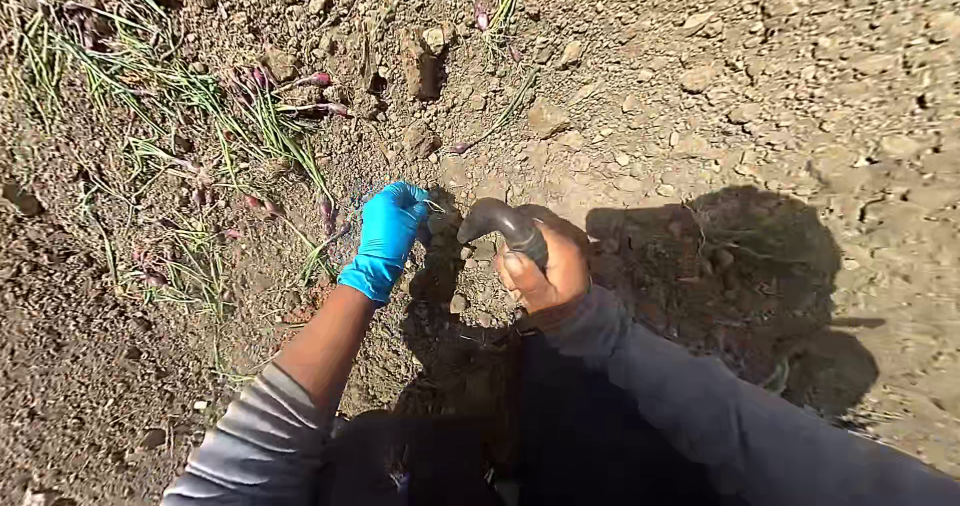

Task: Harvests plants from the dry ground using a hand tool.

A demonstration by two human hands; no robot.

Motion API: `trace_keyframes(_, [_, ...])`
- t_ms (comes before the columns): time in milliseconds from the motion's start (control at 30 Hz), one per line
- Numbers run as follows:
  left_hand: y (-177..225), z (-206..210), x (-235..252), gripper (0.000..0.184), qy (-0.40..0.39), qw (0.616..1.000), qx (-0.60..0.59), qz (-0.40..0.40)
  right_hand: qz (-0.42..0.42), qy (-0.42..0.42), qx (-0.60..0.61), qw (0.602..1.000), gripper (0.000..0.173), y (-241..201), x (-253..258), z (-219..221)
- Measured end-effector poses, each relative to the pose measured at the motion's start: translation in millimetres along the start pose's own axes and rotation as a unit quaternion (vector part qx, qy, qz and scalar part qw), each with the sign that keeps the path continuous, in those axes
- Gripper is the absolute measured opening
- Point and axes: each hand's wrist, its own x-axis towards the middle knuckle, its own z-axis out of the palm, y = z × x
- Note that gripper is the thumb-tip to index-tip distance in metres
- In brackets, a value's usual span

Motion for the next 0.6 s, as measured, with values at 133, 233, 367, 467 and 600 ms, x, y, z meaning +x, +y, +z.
trace_keyframes(133, [-1,51,-16,0.027,-0.131,0.965,0.228,0.008,-0.050,-0.044,0.107,0.992,0.041,-61,-14,-71])
trace_keyframes(233, [-14,47,-16,0.029,-0.111,0.955,0.261,0.087,-0.073,-0.068,0.047,0.994,0.037,-59,-17,-126])
trace_keyframes(367, [-38,-9,-28,0.024,0.125,0.976,0.179,-0.022,-0.054,-0.069,-0.049,0.995,0.047,-59,3,-128])
trace_keyframes(467, [-72,-34,-26,0.030,0.169,0.950,0.215,-0.149,-0.071,-0.076,0.203,0.974,0.030,-76,5,-131])
trace_keyframes(600, [-62,-38,-21,0.030,0.141,0.946,0.232,-0.178,-0.144,-0.050,0.034,0.988,0.046,-58,40,-104])
